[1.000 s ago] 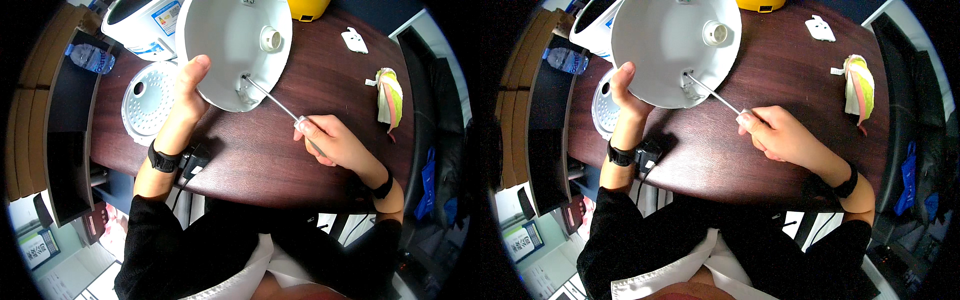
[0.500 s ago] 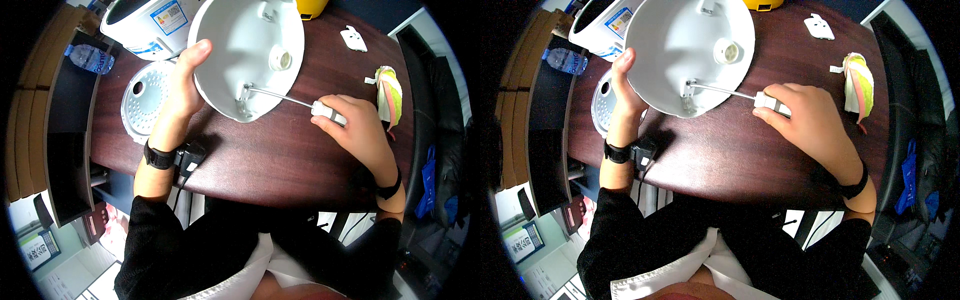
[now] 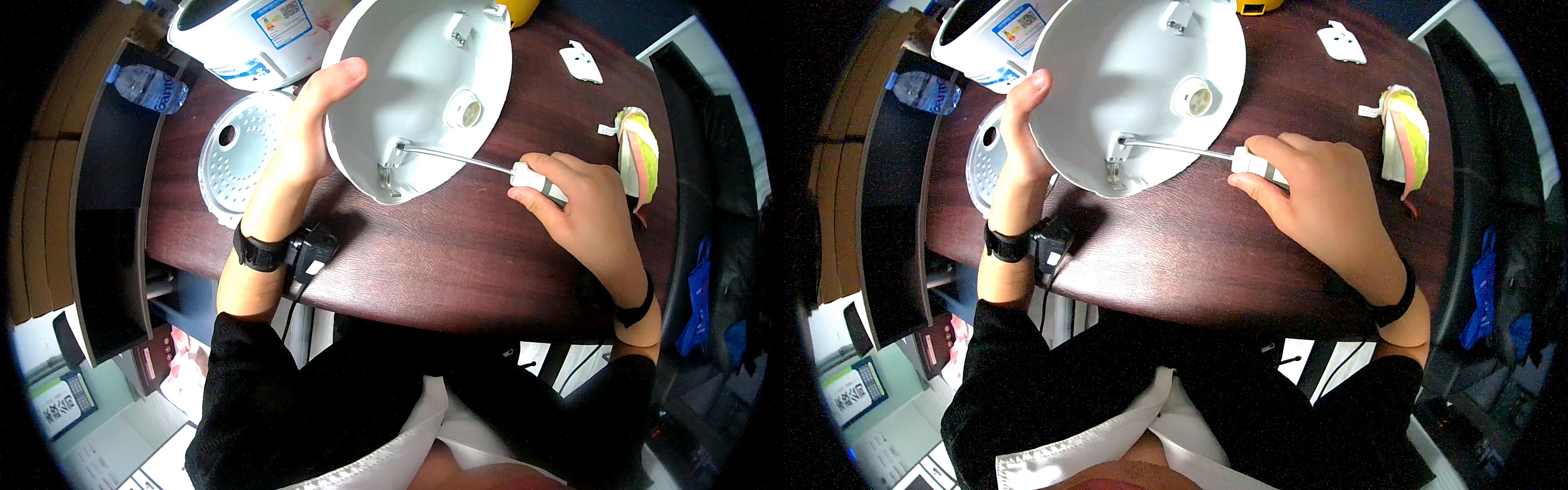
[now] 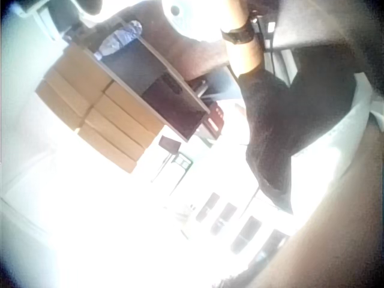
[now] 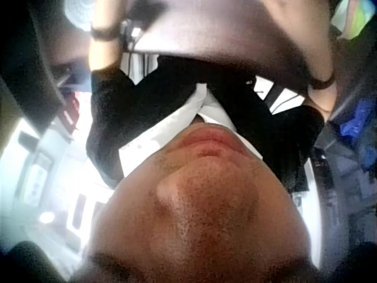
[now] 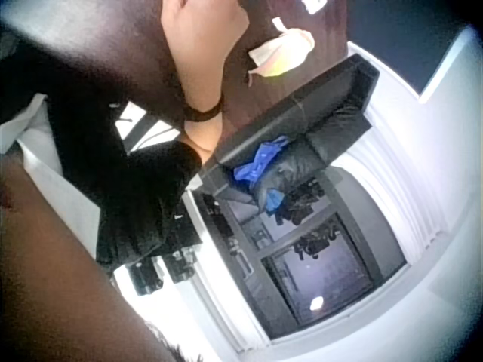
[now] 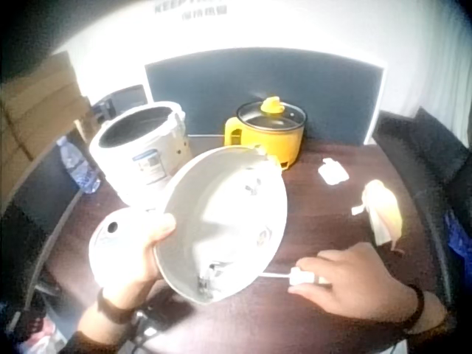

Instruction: The person uses a screwdriver to repeatedly tighten and loosen screws on the underside of a white plastic appliance lid. The person holds the lid with the left hand and manipulates the screwdriver with the right hand, focusing on a single screw location.

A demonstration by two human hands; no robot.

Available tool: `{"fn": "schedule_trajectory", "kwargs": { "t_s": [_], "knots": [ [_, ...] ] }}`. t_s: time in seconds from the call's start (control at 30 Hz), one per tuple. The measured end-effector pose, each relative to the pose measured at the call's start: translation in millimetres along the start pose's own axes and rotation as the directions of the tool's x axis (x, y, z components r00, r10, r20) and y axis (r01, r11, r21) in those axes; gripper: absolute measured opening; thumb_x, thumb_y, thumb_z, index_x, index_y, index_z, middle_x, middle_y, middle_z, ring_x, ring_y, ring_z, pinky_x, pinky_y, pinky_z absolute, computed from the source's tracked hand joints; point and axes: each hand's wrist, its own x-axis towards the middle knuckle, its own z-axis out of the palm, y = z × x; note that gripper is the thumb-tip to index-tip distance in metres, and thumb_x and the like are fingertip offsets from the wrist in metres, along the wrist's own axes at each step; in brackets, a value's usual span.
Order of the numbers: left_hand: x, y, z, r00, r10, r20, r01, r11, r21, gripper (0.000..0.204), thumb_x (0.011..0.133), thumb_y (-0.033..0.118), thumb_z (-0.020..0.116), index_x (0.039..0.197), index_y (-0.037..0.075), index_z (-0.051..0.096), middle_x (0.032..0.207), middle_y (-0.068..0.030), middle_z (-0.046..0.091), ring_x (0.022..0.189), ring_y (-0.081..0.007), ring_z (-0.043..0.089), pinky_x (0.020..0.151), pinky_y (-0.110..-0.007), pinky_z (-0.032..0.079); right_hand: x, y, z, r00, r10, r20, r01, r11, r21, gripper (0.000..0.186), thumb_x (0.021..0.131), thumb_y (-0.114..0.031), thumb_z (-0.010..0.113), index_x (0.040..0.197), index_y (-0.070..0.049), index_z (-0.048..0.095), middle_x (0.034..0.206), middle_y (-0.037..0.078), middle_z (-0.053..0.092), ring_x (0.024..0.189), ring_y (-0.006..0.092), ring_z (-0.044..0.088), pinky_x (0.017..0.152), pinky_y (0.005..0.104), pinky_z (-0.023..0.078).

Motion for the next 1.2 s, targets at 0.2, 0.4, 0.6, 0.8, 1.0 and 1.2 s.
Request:
{"fn": "schedule_trajectory", "kwargs": {
  "t_s": [0.2,0.4,0.6,0.8,1.0,1.2],
  "knots": [
    [0.3,1.1,1.5,1.000,0.000,-0.019,0.000,1.000,0.000,0.054,0.083,0.038,0.051,0.119,-0.003,0.048,0.107,-0.0162,0.058,0.096,-0.0224,0.058,0.082,-0.032,0.047,-2.6,-4.4,5.8,0.998,0.058,0.011,-0.059,0.988,0.140,0.026,0.076,-0.027,0.067,0.086,-0.003,0.061,0.069,0.015,0.060,0.062,0.0325,0.059,0.052,0.0372,0.044],
    [-1.2,2.9,2.5,1.000,-0.008,-0.005,0.008,1.000,0.002,0.054,0.084,0.037,0.051,0.119,-0.002,0.048,0.107,-0.0155,0.058,0.095,-0.0219,0.058,0.083,-0.032,0.047,-7.5,-11.2,11.2,0.972,0.206,0.109,-0.229,0.932,0.280,0.026,0.076,-0.025,0.067,0.085,0.000,0.063,0.069,0.018,0.060,0.061,0.0343,0.060,0.053,0.0361,0.045],
    [-0.7,0.8,5.4,1.000,0.004,-0.019,-0.005,0.999,-0.042,0.052,0.085,0.036,0.049,0.120,-0.002,0.047,0.107,-0.0146,0.058,0.093,-0.0205,0.059,0.082,-0.031,0.047,-10.2,-13.0,13.6,0.937,0.285,0.205,-0.342,0.868,0.361,0.028,0.078,-0.024,0.067,0.087,0.002,0.063,0.070,0.020,0.060,0.059,0.0308,0.060,0.053,0.0323,0.044],
    [-1.0,-1.1,4.0,1.000,0.019,0.013,-0.019,1.000,-0.020,0.042,0.084,0.032,0.048,0.106,-0.003,0.057,0.095,-0.0114,0.063,0.086,-0.0165,0.060,0.077,-0.027,0.046,-18.1,-12.1,24.6,0.935,0.274,0.224,-0.351,0.798,0.490,0.026,0.082,-0.023,0.063,0.084,0.002,0.061,0.061,0.013,0.055,0.054,0.0152,0.054,0.052,0.0289,0.041],
    [-2.6,1.7,4.5,0.994,0.088,0.059,-0.090,0.996,0.024,0.042,0.084,0.029,0.048,0.114,-0.002,0.053,0.101,-0.0104,0.061,0.092,-0.0154,0.057,0.083,-0.027,0.043,-21.3,-6.9,28.2,0.855,0.303,0.422,-0.512,0.623,0.591,0.028,0.089,-0.026,0.056,0.081,0.001,0.060,0.055,-0.002,0.044,0.048,0.0042,0.038,0.044,0.0223,0.030],
    [-1.5,5.0,6.5,0.969,0.248,0.016,-0.248,0.961,0.124,0.062,0.082,0.037,0.053,0.126,-0.004,0.039,0.117,-0.0175,0.052,0.107,-0.0243,0.051,0.091,-0.035,0.041,-15.2,-19.6,26.4,0.772,0.299,0.560,-0.633,0.430,0.643,0.034,0.094,-0.032,0.046,0.082,-0.002,0.057,0.052,-0.002,0.044,0.039,0.0030,0.035,0.037,0.0201,0.028]
  ]
}}
